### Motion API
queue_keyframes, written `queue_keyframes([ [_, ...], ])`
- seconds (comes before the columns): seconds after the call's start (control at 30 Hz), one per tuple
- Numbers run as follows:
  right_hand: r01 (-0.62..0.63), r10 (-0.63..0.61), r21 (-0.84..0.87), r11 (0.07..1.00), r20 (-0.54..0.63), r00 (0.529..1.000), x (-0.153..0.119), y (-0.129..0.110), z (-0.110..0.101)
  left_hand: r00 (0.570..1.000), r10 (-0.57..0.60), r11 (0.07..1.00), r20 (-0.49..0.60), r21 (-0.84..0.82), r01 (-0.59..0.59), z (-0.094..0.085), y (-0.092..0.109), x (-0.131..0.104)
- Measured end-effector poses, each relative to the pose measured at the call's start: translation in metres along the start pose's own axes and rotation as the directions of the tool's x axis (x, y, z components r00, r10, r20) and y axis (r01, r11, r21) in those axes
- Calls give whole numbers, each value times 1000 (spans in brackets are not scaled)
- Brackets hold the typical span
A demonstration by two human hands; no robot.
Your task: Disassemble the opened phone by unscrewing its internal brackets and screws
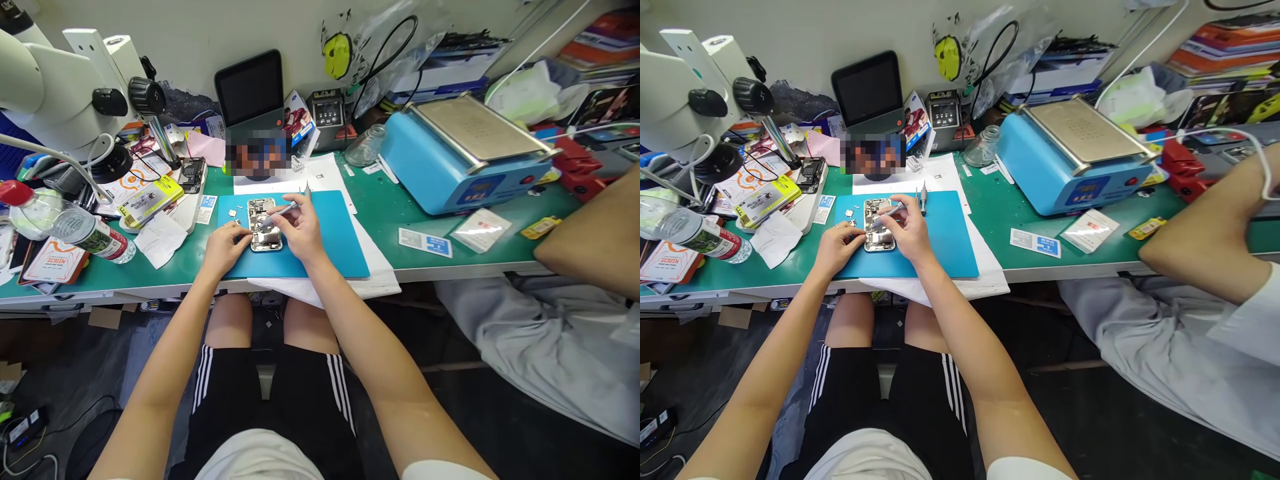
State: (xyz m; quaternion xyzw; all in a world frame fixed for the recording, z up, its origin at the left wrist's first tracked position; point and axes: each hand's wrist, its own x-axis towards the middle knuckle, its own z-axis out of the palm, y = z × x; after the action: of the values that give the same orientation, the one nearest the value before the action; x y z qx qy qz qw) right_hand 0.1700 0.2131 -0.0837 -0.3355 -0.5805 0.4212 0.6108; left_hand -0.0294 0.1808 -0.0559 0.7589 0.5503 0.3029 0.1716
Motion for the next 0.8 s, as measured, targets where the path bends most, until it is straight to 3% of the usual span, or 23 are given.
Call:
queue_keyframes([
  [0.8, -24, 24, -10, 1000, 10, 1000, -1, -3, 1, 1000, -7, 1000, 0, -1, 7, -1, 4, -1],
])
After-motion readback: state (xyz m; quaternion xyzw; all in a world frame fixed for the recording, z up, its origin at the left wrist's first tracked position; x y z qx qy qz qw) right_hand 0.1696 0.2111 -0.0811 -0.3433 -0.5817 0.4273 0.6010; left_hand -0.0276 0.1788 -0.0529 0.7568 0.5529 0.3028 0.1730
